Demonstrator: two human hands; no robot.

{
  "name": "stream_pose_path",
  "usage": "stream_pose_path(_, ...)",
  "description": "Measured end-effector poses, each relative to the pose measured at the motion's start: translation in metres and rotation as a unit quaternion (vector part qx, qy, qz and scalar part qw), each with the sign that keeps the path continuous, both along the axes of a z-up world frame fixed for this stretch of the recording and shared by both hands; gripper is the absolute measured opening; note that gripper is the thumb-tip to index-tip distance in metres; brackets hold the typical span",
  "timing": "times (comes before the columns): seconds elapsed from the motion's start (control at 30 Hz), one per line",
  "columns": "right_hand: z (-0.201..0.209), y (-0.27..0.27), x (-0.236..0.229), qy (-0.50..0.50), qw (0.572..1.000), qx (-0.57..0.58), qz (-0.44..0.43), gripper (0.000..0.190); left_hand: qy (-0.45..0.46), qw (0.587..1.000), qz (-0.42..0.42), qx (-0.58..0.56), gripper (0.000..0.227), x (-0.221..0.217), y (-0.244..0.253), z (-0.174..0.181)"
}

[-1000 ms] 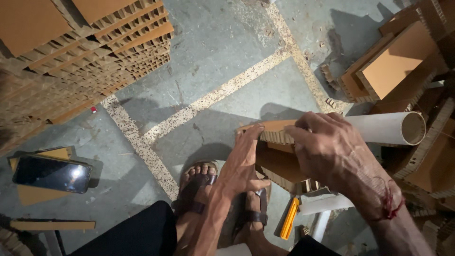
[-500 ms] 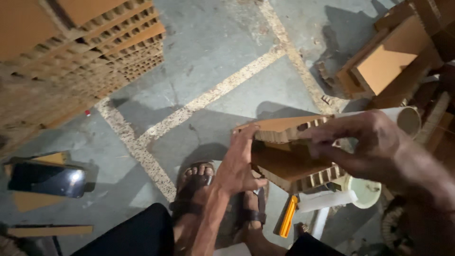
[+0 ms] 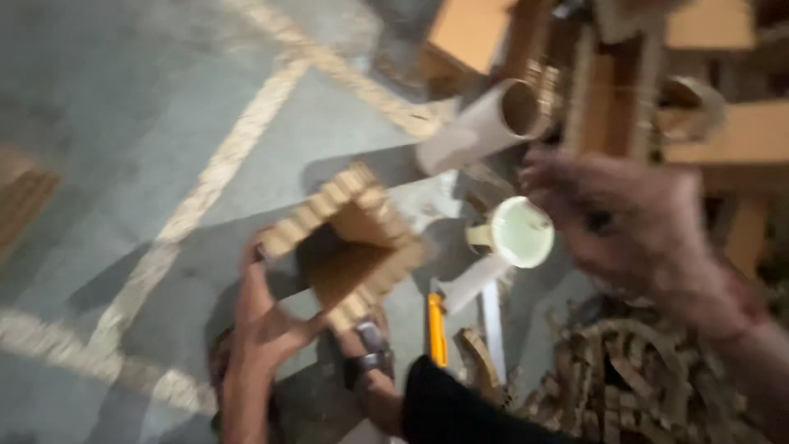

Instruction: The person assembles a cardboard box by applying glue to the edges of a flat sheet, folding it into a rectangular shape, and securing the corners with rubber bands. The process is repeated for a second box.

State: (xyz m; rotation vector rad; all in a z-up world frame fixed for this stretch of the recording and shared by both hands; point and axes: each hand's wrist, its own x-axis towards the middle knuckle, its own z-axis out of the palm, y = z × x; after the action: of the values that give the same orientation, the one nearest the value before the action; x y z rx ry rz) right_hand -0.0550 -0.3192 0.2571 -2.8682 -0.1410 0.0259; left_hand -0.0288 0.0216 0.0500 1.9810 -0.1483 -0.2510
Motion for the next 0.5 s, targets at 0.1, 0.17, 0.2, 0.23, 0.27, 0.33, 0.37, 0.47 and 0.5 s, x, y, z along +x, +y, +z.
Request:
stream_pose_path(0.1,-0.017,-0.042,-0.036,-0.027,0.994,0.057,-0.086,0.022,0.226,0.972,0.028,0.053,0.115,-0.005,0.005,-0.014)
stream_pose_path(0.17,-0.034,-0.062,-0.048,-0.054,0.981,0.137,-0.126,0.023,0.262,0.962,0.046,-0.058,0.11,-0.023,0.011,-0.021)
stream_pose_path(0.2,-0.04,-0.072,-0.046,-0.09,0.983,0.123,-0.101,0.022,0.248,0.962,0.038,-0.11,0.11,-0.026,0.011,-0.025)
stream_pose_path(0.23,-0.046,-0.082,-0.038,-0.126,0.983,0.108,-0.077,0.022,0.235,0.96,0.032,-0.151,0.11,-0.024,0.01,-0.029)
stream_pose_path(0.27,-0.049,-0.09,-0.03,-0.158,0.982,0.092,-0.051,0.022,0.237,0.961,0.031,-0.14,0.11,-0.025,0.009,-0.032)
stream_pose_path(0.33,-0.059,-0.101,0.0,-0.192,0.973,0.105,-0.074,0.015,0.236,0.964,0.036,-0.121,0.11,-0.025,0.008,-0.038)
stream_pose_path(0.37,-0.061,-0.108,0.018,-0.229,0.968,0.097,-0.025,0.022,0.233,0.965,0.043,-0.11,0.11,-0.023,0.006,-0.041)
stream_pose_path(0.47,-0.075,-0.137,0.081,-0.279,0.956,0.06,0.064,0.03,0.204,0.973,0.069,-0.087,0.11,-0.024,-0.005,-0.046)
stream_pose_path(0.5,-0.088,-0.148,0.109,-0.248,0.966,0.041,0.055,0.029,0.186,0.976,0.083,-0.08,0.11,-0.024,-0.009,-0.049)
